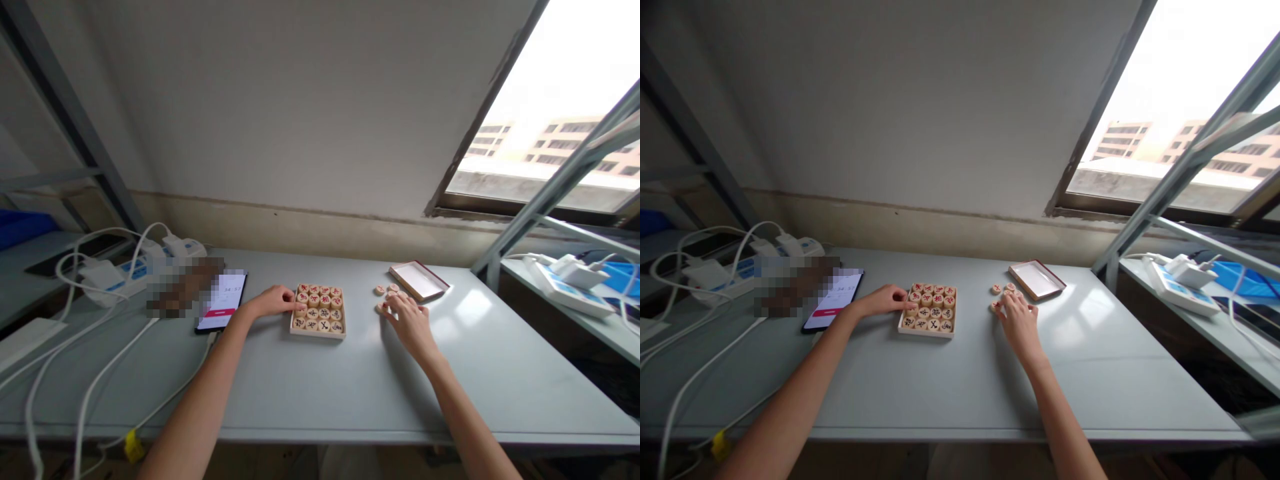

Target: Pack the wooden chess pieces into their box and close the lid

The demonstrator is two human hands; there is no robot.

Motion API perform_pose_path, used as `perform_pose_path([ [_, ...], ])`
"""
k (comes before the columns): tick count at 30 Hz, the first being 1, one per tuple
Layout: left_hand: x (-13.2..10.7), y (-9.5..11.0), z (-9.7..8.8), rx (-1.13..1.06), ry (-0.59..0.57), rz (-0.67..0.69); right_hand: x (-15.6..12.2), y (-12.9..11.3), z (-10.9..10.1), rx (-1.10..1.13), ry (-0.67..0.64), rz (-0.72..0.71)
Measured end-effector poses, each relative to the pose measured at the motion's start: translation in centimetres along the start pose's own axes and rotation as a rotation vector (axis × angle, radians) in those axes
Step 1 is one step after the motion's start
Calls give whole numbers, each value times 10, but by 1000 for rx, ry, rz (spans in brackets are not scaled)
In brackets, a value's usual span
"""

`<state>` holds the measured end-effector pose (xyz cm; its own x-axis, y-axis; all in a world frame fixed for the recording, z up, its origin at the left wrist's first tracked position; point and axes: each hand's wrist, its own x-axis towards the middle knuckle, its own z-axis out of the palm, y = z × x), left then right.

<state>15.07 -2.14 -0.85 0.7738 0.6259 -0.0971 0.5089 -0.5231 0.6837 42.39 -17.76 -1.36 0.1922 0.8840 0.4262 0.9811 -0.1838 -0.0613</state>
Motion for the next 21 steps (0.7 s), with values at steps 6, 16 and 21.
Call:
perform_pose_path([
  [6,0,0,0,15,-1,-7,4,-13,-4,93,-39,-18],
  [16,0,1,0,14,-7,-9,11,-46,-12,326,-103,-50],
  [21,0,3,-1,-6,-3,4,15,-89,-14,367,-167,-193],
])
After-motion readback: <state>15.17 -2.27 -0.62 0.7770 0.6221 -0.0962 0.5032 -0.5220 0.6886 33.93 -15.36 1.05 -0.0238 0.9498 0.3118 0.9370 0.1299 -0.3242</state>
